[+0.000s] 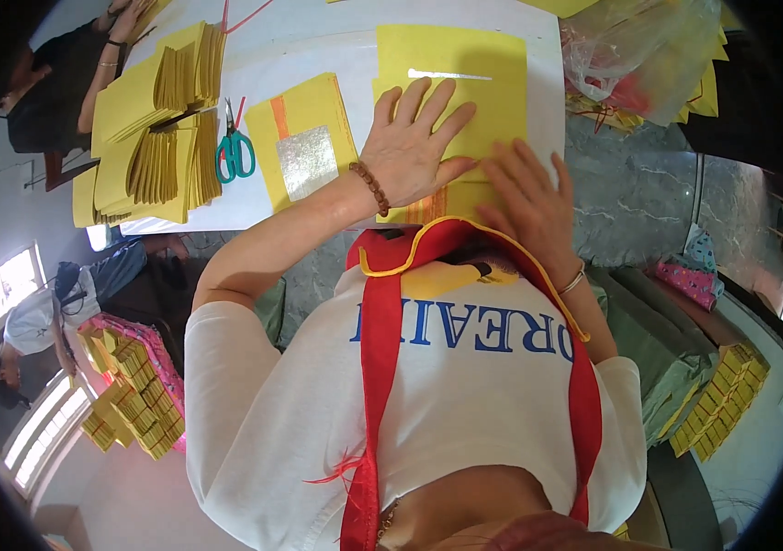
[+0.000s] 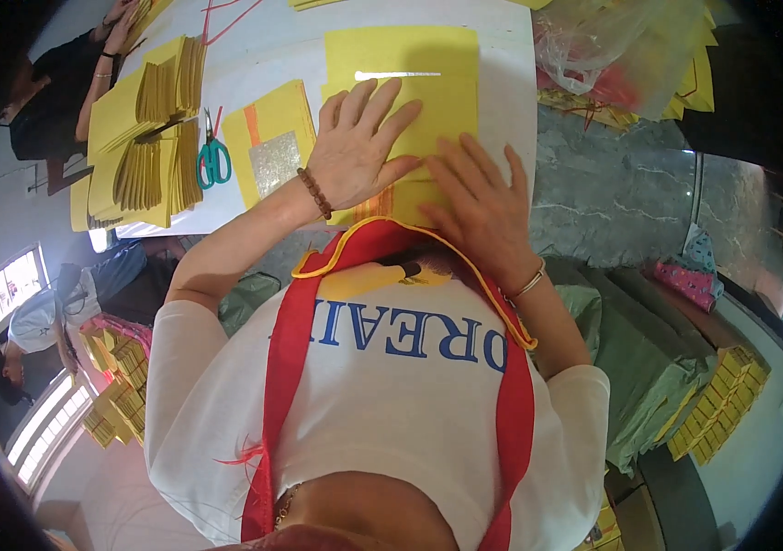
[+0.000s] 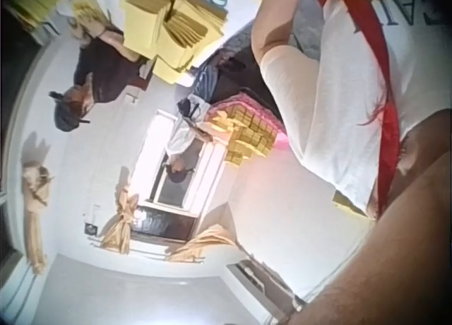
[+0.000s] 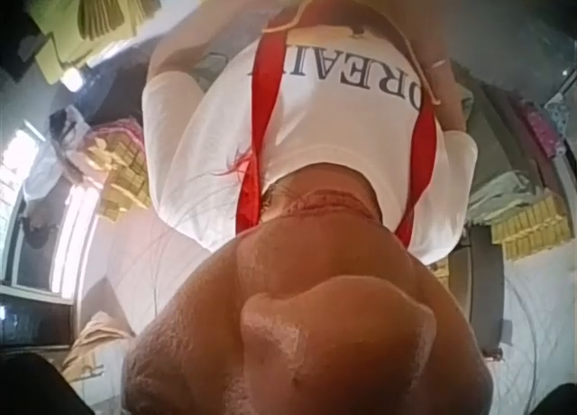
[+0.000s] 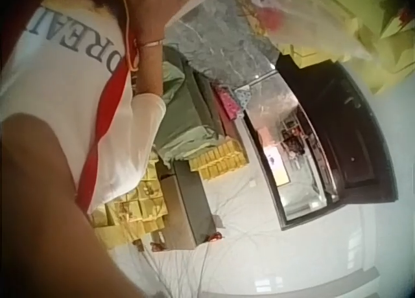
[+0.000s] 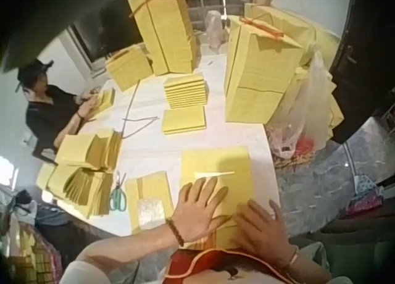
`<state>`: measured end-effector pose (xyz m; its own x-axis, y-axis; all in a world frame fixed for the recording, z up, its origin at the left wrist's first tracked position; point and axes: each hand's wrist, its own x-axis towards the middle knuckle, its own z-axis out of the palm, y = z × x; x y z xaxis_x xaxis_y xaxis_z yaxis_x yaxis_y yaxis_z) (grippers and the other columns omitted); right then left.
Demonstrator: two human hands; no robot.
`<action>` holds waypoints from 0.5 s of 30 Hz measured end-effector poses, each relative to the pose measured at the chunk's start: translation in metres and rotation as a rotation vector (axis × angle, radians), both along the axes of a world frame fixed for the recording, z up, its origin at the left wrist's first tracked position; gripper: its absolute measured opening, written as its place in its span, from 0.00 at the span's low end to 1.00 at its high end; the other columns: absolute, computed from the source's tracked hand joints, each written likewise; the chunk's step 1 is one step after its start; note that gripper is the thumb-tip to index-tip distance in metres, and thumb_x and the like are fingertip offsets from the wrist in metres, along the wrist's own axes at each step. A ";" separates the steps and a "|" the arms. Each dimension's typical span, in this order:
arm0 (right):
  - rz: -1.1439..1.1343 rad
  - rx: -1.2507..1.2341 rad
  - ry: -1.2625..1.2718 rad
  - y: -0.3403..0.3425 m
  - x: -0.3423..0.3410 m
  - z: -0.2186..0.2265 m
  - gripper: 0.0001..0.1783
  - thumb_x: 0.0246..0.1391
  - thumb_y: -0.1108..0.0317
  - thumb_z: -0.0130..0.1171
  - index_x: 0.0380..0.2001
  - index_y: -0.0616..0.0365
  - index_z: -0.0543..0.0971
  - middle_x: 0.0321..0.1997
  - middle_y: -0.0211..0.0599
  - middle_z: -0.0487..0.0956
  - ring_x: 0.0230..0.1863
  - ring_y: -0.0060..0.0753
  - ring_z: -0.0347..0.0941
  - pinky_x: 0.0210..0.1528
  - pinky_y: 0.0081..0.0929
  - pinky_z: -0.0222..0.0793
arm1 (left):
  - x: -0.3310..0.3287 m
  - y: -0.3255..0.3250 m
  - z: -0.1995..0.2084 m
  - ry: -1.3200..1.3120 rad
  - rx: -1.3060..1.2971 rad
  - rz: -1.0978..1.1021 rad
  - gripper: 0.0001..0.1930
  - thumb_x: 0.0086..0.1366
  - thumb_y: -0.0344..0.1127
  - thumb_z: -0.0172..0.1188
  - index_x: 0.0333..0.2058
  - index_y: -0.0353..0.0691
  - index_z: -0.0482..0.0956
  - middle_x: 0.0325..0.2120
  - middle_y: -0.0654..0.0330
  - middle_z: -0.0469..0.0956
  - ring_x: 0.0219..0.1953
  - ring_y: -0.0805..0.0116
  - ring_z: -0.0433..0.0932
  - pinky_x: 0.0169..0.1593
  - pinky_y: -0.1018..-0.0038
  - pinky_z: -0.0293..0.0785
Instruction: Folding yellow ritual paper sheets with silver foil inserts and stacking them.
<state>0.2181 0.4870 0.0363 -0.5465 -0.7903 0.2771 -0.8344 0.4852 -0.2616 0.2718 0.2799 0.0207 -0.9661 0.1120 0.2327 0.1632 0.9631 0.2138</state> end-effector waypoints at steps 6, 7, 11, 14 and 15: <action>0.092 -0.023 -0.267 0.007 0.002 -0.019 0.27 0.52 0.57 0.53 0.56 0.50 0.68 0.64 0.32 0.60 0.67 0.41 0.49 0.63 0.50 0.45 | 0.006 -0.004 0.007 0.034 0.063 -0.062 0.30 0.55 0.54 0.56 0.53 0.45 0.67 0.55 0.52 0.60 0.56 0.52 0.58 0.55 0.55 0.53; 0.086 -0.027 -0.291 0.008 0.002 -0.020 0.27 0.52 0.57 0.53 0.56 0.51 0.67 0.64 0.33 0.60 0.67 0.42 0.49 0.63 0.50 0.45 | 0.007 -0.005 0.011 0.032 0.108 -0.100 0.29 0.54 0.53 0.57 0.52 0.44 0.67 0.54 0.52 0.61 0.54 0.52 0.60 0.54 0.57 0.55; 0.088 -0.067 -0.352 0.007 0.003 -0.016 0.25 0.54 0.59 0.51 0.55 0.53 0.68 0.63 0.36 0.61 0.67 0.44 0.49 0.64 0.47 0.46 | 0.005 -0.005 0.020 -0.018 0.055 -0.173 0.31 0.52 0.52 0.58 0.51 0.40 0.68 0.50 0.52 0.65 0.48 0.54 0.64 0.49 0.62 0.60; 0.148 -0.198 -0.593 0.011 -0.008 -0.012 0.22 0.56 0.61 0.48 0.53 0.56 0.70 0.61 0.40 0.64 0.66 0.44 0.51 0.64 0.41 0.48 | 0.006 0.008 0.026 -0.020 -0.137 -0.193 0.29 0.52 0.46 0.59 0.48 0.32 0.68 0.45 0.45 0.69 0.42 0.57 0.69 0.42 0.67 0.67; 0.167 -0.209 -0.579 0.012 -0.010 -0.009 0.22 0.56 0.61 0.48 0.53 0.56 0.70 0.61 0.40 0.64 0.66 0.44 0.51 0.64 0.41 0.48 | 0.008 0.011 0.030 -0.007 -0.154 -0.180 0.29 0.52 0.46 0.59 0.48 0.32 0.68 0.45 0.45 0.69 0.42 0.57 0.69 0.42 0.67 0.67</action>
<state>0.2085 0.4992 0.0270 -0.5281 -0.8390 0.1311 -0.5895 0.2511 -0.7677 0.2795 0.2907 0.0504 -0.9290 0.3160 0.1928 0.3339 0.9401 0.0683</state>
